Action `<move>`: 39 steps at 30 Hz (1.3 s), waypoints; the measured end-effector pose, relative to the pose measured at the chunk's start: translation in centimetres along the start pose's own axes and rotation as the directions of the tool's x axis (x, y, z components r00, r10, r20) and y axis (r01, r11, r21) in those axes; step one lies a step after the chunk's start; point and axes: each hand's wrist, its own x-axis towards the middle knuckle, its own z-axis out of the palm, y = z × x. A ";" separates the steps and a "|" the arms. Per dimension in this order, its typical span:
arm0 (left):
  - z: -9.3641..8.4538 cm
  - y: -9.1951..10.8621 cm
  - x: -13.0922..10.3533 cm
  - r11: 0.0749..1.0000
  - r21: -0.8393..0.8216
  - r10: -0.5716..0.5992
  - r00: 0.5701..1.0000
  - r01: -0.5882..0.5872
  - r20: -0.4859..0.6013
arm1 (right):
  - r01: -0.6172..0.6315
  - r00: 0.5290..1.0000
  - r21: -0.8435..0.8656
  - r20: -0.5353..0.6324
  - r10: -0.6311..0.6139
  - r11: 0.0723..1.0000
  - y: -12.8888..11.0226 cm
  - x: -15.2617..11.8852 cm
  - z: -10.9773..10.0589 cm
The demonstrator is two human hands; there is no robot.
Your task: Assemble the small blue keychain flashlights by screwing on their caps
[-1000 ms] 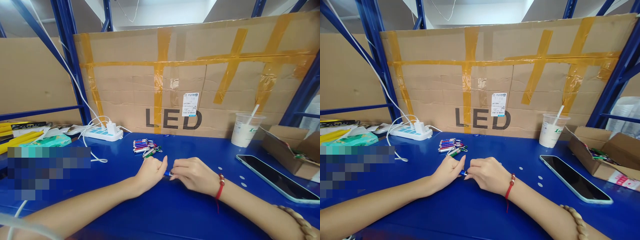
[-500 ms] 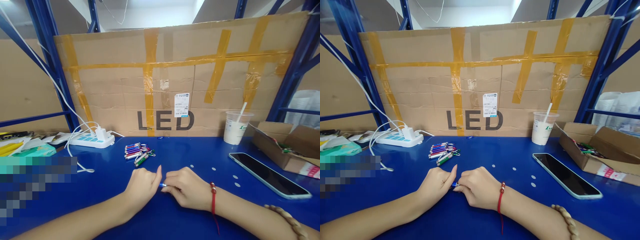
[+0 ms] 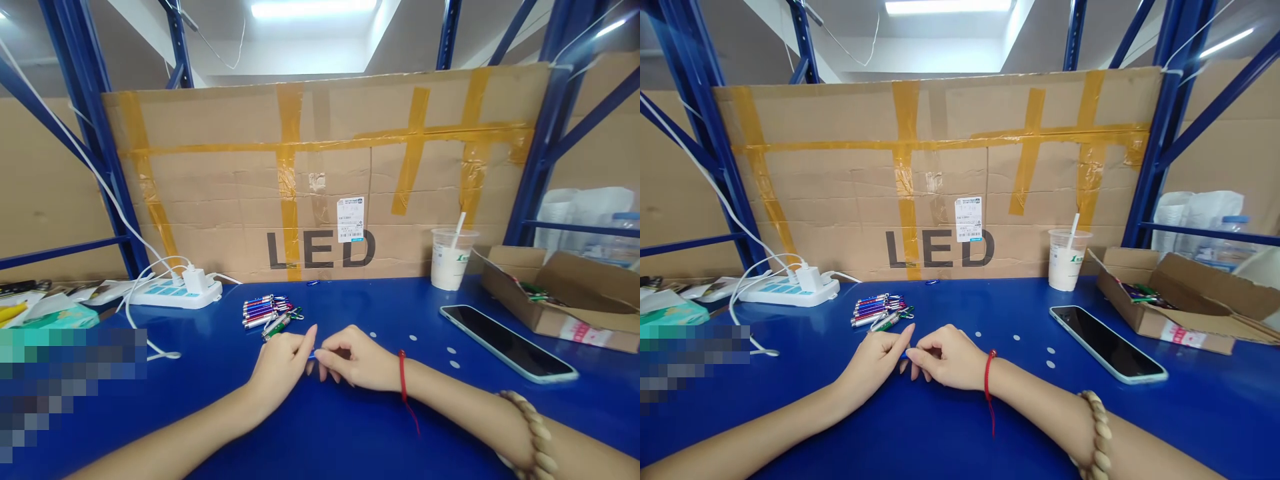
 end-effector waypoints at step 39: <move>0.0 0.3 0.1 0.883 -0.468 0.022 1.000 -0.024 -0.010 | 0.367 0.714 -0.792 -0.097 -0.694 0.488 -0.2 -0.3 -2.1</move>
